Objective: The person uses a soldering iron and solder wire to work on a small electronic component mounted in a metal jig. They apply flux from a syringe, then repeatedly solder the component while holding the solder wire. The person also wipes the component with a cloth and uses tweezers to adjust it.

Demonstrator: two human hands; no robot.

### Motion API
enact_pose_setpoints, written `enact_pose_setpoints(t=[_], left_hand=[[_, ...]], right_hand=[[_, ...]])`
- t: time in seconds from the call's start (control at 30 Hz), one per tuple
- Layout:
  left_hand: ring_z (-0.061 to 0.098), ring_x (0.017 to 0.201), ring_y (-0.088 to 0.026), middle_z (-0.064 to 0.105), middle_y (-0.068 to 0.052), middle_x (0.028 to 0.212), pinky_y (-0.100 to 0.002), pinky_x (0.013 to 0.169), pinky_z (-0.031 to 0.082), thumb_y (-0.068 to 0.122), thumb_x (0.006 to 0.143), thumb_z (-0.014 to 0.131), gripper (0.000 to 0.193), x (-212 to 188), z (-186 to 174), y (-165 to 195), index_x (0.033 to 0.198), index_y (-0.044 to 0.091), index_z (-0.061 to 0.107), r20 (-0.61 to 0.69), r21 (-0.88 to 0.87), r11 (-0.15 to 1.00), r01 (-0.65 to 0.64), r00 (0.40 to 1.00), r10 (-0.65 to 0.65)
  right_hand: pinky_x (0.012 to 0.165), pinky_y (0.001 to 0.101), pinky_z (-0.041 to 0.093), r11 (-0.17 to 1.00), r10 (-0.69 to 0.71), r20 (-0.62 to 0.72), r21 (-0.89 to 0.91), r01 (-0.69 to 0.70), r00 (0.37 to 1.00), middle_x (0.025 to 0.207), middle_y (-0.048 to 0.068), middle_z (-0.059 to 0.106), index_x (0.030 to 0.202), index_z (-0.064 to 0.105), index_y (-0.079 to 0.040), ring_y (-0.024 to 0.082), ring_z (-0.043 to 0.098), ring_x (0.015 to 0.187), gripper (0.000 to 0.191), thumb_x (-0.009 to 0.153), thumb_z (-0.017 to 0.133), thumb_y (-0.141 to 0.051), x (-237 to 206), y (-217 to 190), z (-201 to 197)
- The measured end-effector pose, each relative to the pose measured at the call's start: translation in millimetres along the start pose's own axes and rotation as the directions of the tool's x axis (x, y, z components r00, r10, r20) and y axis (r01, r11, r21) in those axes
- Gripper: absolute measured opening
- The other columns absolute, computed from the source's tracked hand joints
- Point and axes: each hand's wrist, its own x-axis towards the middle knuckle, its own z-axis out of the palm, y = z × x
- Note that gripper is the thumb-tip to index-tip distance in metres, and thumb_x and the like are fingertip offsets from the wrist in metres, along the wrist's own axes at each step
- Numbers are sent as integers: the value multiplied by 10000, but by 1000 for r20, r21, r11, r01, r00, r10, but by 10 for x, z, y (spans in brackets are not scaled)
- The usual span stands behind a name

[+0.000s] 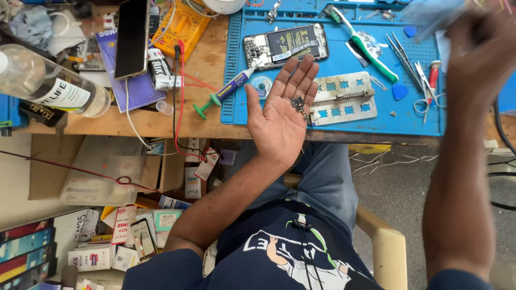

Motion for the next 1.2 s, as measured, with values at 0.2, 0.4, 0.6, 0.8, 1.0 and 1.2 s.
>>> enact_pose_setpoints(t=[0.2, 0.4, 0.6, 0.8, 1.0, 1.2], left_hand=[[305, 1576, -291, 354, -180, 1660, -416, 1324, 227, 723, 1042, 297, 911, 37, 44, -63, 1618, 18, 317, -4, -24, 999, 37, 999, -37], [288, 1575, -328, 349, -198, 1653, -436, 1325, 220, 723, 1036, 334, 911, 24, 52, 21, 1618, 23, 309, -2, -52, 997, 48, 999, -48], [312, 1567, -337, 362, -218, 1640, -438, 1318, 262, 680, 1064, 356, 872, 34, 20, -20, 1611, 2, 313, 6, -154, 988, 0, 1000, 1], [304, 1583, -315, 368, -213, 1653, -424, 1344, 229, 666, 1098, 324, 871, 75, -21, -1, 1630, -23, 306, 32, -132, 988, -82, 996, 87], [290, 1605, -223, 369, -136, 1675, -368, 1356, 172, 593, 1099, 319, 795, 14, -25, -121, 1639, 10, 317, 116, 117, 983, -138, 985, 125], [511, 1430, -208, 550, -142, 1518, -382, 1263, 388, 175, 1097, 599, 423, 41, -255, 101, 1485, 11, 564, 220, 690, 712, -130, 975, -35]], right_hand=[[964, 462, 534, 826, -505, 433, 494, 272, 747, 1323, 196, 593, 1348, 654, -25, 392, 600, 1181, 553, 803, 743, 16, -909, -965, -55], [966, 455, 533, 851, -456, 408, 460, 254, 791, 1287, 155, 580, 1327, 633, -21, 368, 592, 1149, 479, 863, 746, 14, -770, -1186, -157], [889, 388, 543, 856, -224, 326, 516, 26, 919, 1128, 108, 682, 1128, 638, -33, 321, 672, 1061, 268, 899, 772, 7, -1063, -1132, 30], [855, 232, 538, 297, 143, 625, 713, -635, 768, 1086, 49, 739, 1183, 741, -7, 83, 652, 960, 139, 1056, 725, -60, -1085, -1123, 111], [670, 252, 527, 818, 9, 443, 512, -261, 896, 953, 40, 718, 1133, 746, 43, 79, 654, 769, 182, 995, 732, -75, -945, -1248, 59], [547, 198, 470, 52, 157, 797, 584, -810, 584, 842, -4, 704, 1112, 742, 11, 21, 576, 662, 225, 977, 726, -168, -932, -960, 180]])
